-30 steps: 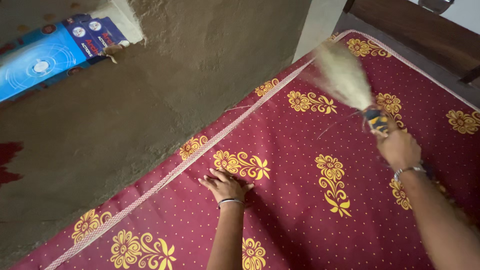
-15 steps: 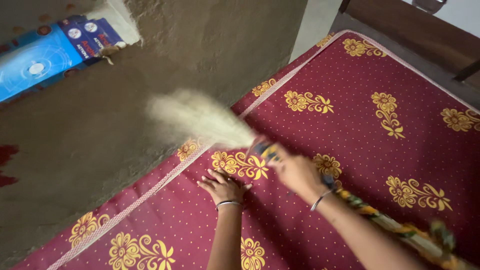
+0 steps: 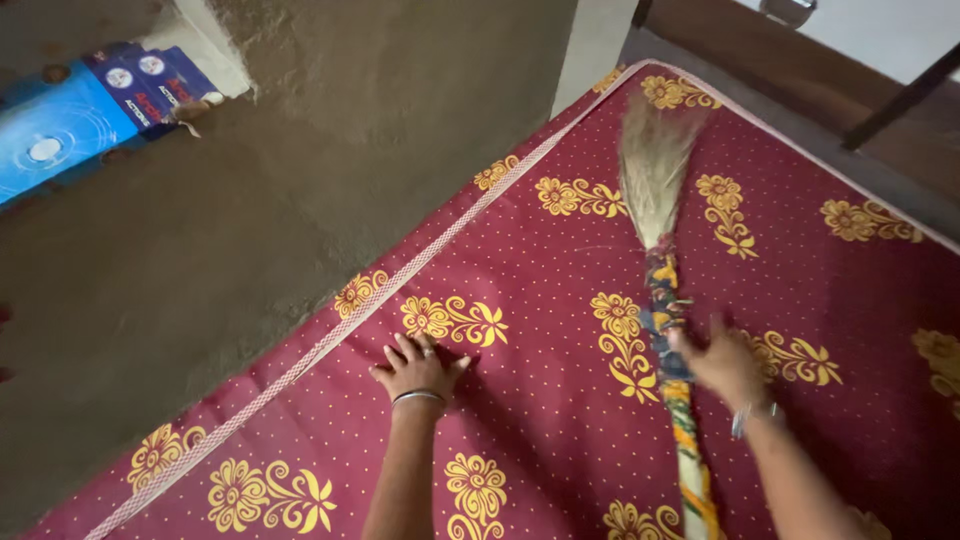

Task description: The person sweeps a maroon patterned mattress with a traditional straw broom, moving systematically across the surface and along the edges. The person also lifts the mattress slightly to sweep underneath it.

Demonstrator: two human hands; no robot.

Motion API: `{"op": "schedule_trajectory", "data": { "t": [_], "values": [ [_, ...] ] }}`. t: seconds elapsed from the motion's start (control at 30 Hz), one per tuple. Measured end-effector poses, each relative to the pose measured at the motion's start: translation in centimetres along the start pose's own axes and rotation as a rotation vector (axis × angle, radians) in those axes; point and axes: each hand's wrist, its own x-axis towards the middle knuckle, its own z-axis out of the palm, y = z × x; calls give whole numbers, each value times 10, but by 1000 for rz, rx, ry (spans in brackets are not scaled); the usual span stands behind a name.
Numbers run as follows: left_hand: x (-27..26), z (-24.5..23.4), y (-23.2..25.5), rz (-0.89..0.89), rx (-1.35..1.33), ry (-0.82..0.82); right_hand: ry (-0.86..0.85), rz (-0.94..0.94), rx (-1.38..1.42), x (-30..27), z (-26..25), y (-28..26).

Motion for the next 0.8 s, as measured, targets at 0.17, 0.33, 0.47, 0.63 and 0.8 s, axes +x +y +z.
{"op": "schedule_trajectory", "data": {
  "t": [0.17,0.33,0.47,0.63,0.8],
  "values": [
    [-37,7,15,11,-69,-56,-22,145,-69,-89,79,3],
    [-68,8,42,24,-115,-131,91,285,544,-76,58,39],
    [-84,-3,28,-50,-77,-139,219,280,556,-67,6,62],
    [-93,-5,0,-155,-76,-177,20,191,492,-12,-32,0],
    [-89,-10,-29,-208,-108,-207,25,-134,247,0,-32,-108]
  ]
}}
